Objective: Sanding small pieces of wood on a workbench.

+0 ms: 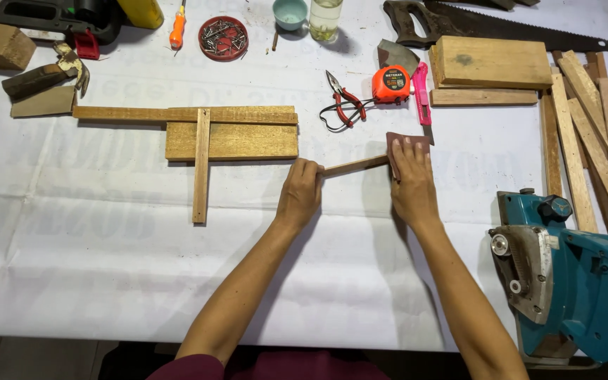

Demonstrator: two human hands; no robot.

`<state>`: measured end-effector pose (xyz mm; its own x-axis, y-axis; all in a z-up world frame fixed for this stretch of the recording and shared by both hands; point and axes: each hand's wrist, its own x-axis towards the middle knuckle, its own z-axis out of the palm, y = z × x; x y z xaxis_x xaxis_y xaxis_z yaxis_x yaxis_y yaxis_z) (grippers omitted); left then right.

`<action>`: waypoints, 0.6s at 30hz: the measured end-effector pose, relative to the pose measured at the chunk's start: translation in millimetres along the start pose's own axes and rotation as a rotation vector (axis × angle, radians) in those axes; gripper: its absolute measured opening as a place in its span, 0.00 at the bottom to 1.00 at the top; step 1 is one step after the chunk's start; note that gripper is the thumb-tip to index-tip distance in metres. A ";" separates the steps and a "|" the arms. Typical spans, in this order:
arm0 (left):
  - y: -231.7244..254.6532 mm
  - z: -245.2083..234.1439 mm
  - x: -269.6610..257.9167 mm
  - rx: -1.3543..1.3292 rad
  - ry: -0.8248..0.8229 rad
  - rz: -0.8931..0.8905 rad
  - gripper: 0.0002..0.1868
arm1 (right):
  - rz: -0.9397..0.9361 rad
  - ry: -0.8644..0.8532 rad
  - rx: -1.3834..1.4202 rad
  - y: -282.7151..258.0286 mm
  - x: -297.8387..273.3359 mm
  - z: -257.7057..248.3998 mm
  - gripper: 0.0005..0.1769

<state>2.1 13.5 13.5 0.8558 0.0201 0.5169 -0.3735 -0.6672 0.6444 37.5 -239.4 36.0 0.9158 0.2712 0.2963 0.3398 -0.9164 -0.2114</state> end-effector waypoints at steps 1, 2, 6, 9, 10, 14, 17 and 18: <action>1.0 2.1 0.4 -0.003 -0.002 -0.002 0.03 | 0.002 -0.003 -0.002 -19.8 -3.6 -4.2 0.44; 1.5 4.2 2.8 -0.018 -0.023 0.008 0.02 | -0.074 0.044 0.038 -39.7 -5.9 -8.3 0.42; -0.2 13.9 7.2 -0.013 -0.027 0.043 0.06 | -0.202 0.083 0.092 -81.7 -17.9 18.9 0.37; -5.6 15.8 9.6 -0.043 -0.077 0.015 0.06 | -0.213 0.054 0.079 -81.3 -20.0 40.4 0.34; -5.3 15.0 7.9 -0.044 -0.084 0.010 0.06 | -0.208 0.048 0.082 -76.7 -20.9 41.1 0.34; -5.6 15.0 7.9 -0.035 -0.061 0.060 0.06 | -0.161 0.060 0.068 -44.2 -18.1 35.7 0.32; -5.8 15.1 7.9 -0.032 -0.084 0.024 0.08 | -0.101 0.049 0.033 -8.0 -16.6 24.2 0.34; -4.9 15.5 9.0 -0.033 -0.109 0.002 0.09 | -0.075 0.053 0.010 5.5 -15.5 19.0 0.35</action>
<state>17.2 5.5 6.3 0.8881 -0.0637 0.4552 -0.3856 -0.6422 0.6625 29.3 -243.0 12.6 0.8752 0.3225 0.3606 0.4092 -0.8911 -0.1960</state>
